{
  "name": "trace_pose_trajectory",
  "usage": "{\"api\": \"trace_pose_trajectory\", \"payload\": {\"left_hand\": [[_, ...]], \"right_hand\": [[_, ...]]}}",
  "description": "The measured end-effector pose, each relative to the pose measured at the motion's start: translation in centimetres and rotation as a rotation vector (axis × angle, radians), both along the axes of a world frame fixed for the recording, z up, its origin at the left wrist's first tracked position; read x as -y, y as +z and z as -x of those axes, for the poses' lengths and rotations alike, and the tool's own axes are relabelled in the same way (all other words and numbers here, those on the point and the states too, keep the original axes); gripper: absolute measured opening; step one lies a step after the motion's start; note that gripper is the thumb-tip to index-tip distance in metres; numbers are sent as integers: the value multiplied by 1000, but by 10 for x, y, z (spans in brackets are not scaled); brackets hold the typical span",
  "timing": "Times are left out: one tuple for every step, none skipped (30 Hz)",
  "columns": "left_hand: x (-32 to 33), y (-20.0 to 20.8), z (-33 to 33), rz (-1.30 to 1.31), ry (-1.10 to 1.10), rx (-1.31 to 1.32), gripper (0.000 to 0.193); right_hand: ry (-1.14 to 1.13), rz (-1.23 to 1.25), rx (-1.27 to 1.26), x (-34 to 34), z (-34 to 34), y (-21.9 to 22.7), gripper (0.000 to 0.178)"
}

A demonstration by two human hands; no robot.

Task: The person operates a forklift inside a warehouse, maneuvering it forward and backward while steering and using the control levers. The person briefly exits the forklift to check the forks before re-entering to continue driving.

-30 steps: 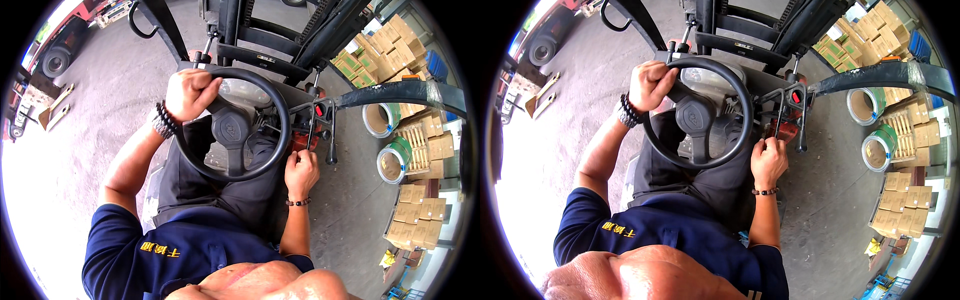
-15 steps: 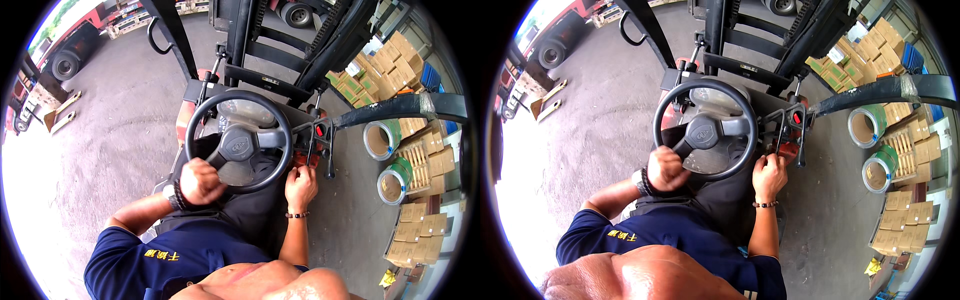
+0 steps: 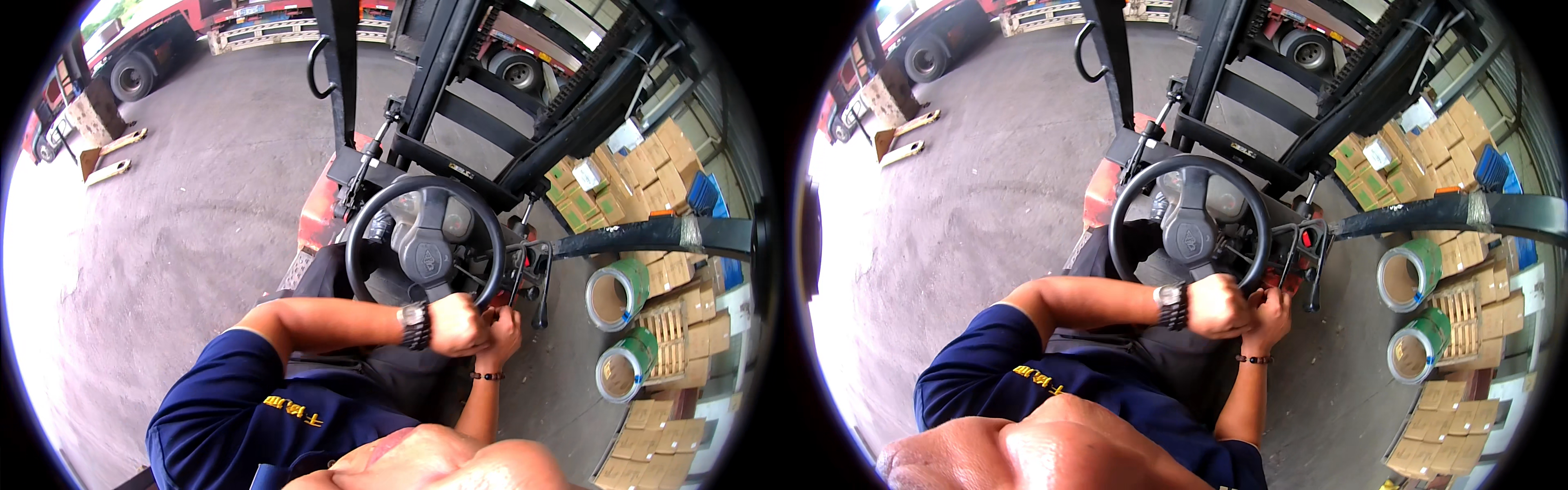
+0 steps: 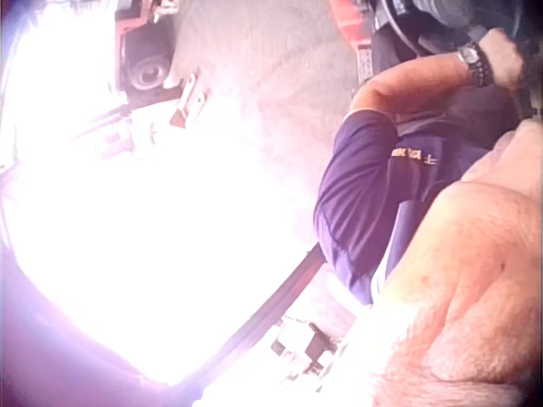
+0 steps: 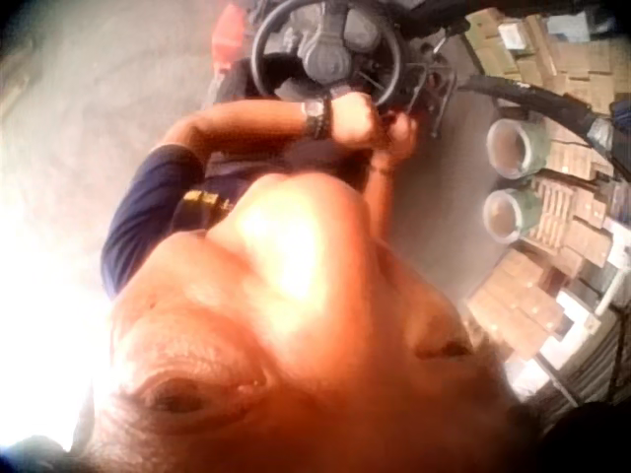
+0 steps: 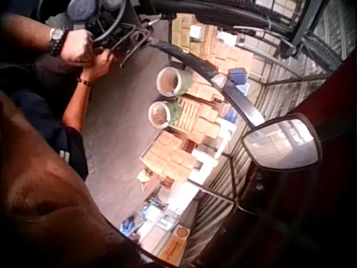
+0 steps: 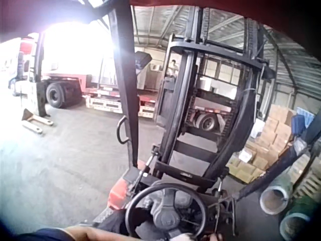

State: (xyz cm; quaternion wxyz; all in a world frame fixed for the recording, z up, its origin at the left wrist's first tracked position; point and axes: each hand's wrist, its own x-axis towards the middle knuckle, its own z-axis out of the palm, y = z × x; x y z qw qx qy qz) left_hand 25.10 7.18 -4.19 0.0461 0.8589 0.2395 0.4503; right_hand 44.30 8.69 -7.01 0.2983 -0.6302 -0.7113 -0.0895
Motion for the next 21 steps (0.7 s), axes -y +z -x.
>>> {"api": "trace_pose_trajectory", "payload": {"left_hand": [[-15,15,-6,-70,7,-23,31],[-33,17,-14,-78,65,-14,33],[-46,21,-18,-34,128,-72,33],[-58,30,-19,-57,136,-28,32],[-69,38,-16,-53,162,-33,30],[-77,47,-12,-47,184,-38,28],[-86,56,-6,-49,207,-28,27],[-94,65,1,-51,233,-17,26],[-101,75,3,-131,231,93,27],[-108,82,13,-91,267,49,26],[-110,92,23,-83,285,40,24],[-111,107,32,-49,339,8,25],[-118,111,43,-43,340,30,28],[-122,115,49,-25,388,8,33],[-128,117,57,-28,409,6,31],[-131,119,71,-27,442,-2,30],[-134,121,85,-36,478,-1,30],[-136,126,95,-48,491,8,31],[-136,128,100,-51,497,34,33],[-134,129,106,11,491,75,36],[-131,133,108,22,557,39,37]], "right_hand": [[145,-32,-173,-10,-13,-21,19],[144,-61,-132,-11,-10,-24,20],[135,-90,-91,-12,-8,-27,21],[22,-71,-68,-11,0,-24,20],[73,-92,-43,-8,3,-19,19],[119,-111,-19,-4,6,-8,18],[107,-67,-28,-5,6,0,17],[98,-22,-37,-7,8,7,18],[56,20,-46,-3,6,14,19],[38,29,-27,-5,8,18,16],[29,43,-32,-8,6,20,16],[29,52,-37,-13,2,22,16],[50,32,-49,-18,1,23,14],[66,14,-59,-24,-2,23,13],[84,-8,-65,-32,-4,26,11],[121,-27,-92,-41,1,30,11],[158,-45,-120,-50,5,35,10],[172,-68,-139,-55,7,41,9],[180,-74,-92,-60,0,44,9],[178,-72,-152,-64,-2,47,11],[201,-73,-234,-75,-3,53,13]]}}
